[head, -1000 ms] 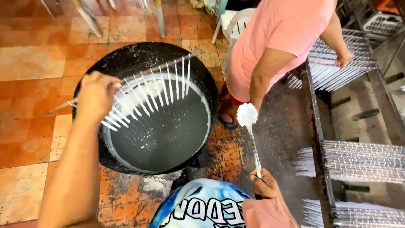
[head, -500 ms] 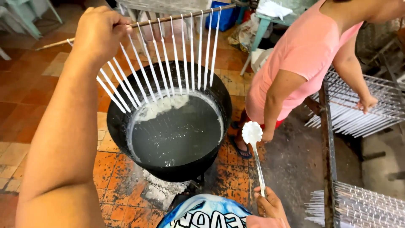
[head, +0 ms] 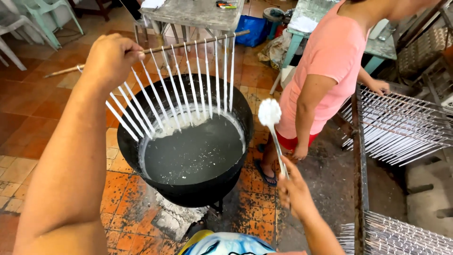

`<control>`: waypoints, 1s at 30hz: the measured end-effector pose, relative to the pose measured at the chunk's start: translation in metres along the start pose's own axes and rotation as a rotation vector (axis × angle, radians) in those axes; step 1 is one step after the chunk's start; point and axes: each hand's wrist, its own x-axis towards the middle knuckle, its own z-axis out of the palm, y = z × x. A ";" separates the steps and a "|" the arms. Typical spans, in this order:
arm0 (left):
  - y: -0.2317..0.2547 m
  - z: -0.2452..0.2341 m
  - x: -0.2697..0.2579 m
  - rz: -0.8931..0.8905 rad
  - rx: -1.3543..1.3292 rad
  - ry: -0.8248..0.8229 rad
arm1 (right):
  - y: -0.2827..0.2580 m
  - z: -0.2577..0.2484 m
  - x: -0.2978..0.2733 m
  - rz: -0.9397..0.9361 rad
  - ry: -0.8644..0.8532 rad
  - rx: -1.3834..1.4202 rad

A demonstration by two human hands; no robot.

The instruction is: Dipping racks of candle wicks into molten wax and hanging them on a frame to cool

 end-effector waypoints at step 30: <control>-0.030 0.024 -0.009 -0.070 -0.027 -0.134 | -0.179 0.126 0.260 -0.249 -0.232 0.066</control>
